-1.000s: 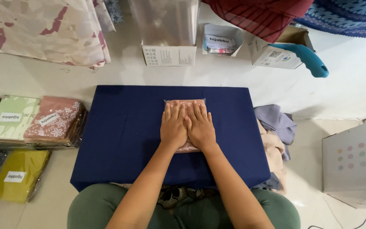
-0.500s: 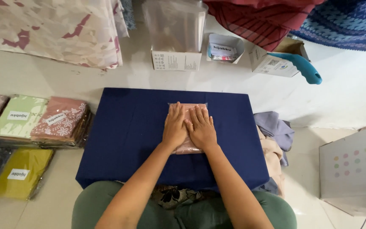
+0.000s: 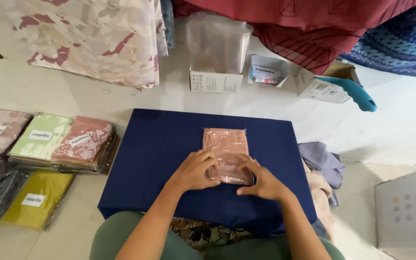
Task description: The person sits on the floor and places a white fabric on a blue surface. They use a lint roller to clean the fabric, rolling it over the surface to remove lint. The person flips the fabric over to clean the other side and continues rolling until the task is complete.
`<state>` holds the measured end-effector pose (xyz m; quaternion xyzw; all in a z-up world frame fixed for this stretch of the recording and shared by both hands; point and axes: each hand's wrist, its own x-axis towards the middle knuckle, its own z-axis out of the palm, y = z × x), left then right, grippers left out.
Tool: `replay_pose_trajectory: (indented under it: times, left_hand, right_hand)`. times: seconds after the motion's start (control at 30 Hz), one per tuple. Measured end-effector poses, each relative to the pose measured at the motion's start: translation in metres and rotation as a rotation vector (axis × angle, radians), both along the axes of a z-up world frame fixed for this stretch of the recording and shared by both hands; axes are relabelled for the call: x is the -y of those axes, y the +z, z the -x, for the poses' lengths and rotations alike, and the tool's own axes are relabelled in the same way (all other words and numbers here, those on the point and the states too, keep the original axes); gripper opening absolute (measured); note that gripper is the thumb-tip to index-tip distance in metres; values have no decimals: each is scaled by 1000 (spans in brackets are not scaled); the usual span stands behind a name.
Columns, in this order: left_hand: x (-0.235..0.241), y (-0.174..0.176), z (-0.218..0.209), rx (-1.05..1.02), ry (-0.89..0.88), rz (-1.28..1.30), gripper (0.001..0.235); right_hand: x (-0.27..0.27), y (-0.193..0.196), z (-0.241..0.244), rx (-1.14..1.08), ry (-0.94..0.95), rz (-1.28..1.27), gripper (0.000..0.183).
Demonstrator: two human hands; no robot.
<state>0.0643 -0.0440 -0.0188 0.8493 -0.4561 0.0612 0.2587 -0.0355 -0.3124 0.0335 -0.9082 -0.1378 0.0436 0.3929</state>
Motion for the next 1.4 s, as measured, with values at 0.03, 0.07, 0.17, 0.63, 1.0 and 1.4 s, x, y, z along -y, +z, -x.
replay_pose_trajectory:
  times: [0.03, 0.07, 0.17, 0.63, 1.0, 1.4]
  left_hand:
    - [1, 3, -1, -2, -3, 0, 48]
    - [2, 6, 0, -6, 18, -14, 44]
    - [4, 7, -3, -22, 48, -19, 36]
    - [-11, 61, 22, -139, 71, 586, 22]
    - [20, 41, 14, -603, 639, 386, 69]
    - [73, -7, 30, 227, 567, 226, 54]
  right_hand:
    - [3, -7, 0, -2, -3, 0, 72]
    - [7, -13, 0, 43, 9, 117, 65]
    - [17, -27, -6, 175, -2, 280, 52]
    - [-18, 43, 12, 717, -194, -399, 8]
    - [-15, -8, -38, 38, -915, -366, 40]
    - [-79, -26, -23, 347, -431, 441, 57]
